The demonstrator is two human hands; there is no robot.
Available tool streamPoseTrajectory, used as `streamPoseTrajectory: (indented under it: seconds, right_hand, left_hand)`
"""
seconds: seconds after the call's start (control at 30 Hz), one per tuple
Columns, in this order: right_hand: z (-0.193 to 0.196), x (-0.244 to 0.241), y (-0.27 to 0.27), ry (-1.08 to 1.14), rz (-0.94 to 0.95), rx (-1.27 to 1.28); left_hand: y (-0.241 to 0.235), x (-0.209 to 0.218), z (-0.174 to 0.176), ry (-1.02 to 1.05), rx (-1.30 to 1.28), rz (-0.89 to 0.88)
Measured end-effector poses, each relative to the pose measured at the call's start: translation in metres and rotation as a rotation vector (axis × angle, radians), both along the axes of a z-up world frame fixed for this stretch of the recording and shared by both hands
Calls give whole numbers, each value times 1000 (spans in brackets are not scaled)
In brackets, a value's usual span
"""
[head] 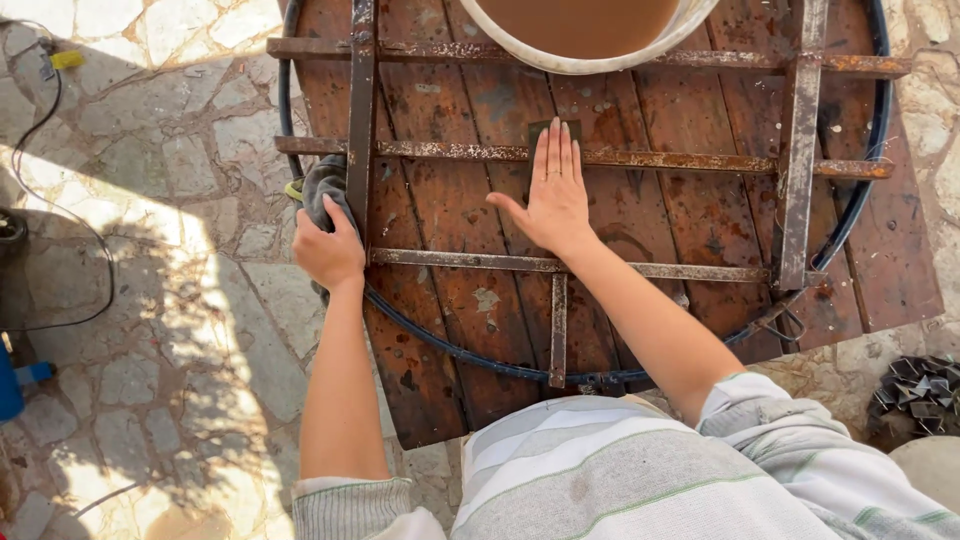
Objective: Sanding a metal frame to remove rust and wiping it clean with a wet cloth
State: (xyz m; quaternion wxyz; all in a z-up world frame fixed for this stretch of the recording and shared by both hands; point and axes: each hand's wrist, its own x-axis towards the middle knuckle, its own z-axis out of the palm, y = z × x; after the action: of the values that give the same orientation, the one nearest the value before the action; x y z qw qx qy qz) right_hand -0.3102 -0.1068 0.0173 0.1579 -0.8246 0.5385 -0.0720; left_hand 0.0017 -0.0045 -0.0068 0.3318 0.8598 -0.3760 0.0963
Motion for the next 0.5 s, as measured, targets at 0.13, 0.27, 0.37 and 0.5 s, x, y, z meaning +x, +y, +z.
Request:
streamPoseTrajectory:
  seconds: [0.13, 0.27, 0.37, 0.5]
  right_hand:
    - [15, -28, 17, -47, -4, 84]
    - [17, -19, -6, 38, -160, 80]
    - [11, 17, 4, 13, -60, 51]
    - [10, -1, 28, 8, -5, 84]
  left_hand:
    - [0, 2, 5, 44, -10, 5]
    - [1, 3, 0, 58, -3, -10]
    - [1, 1, -4, 57, 2, -4]
    - [2, 0, 6, 85, -2, -27]
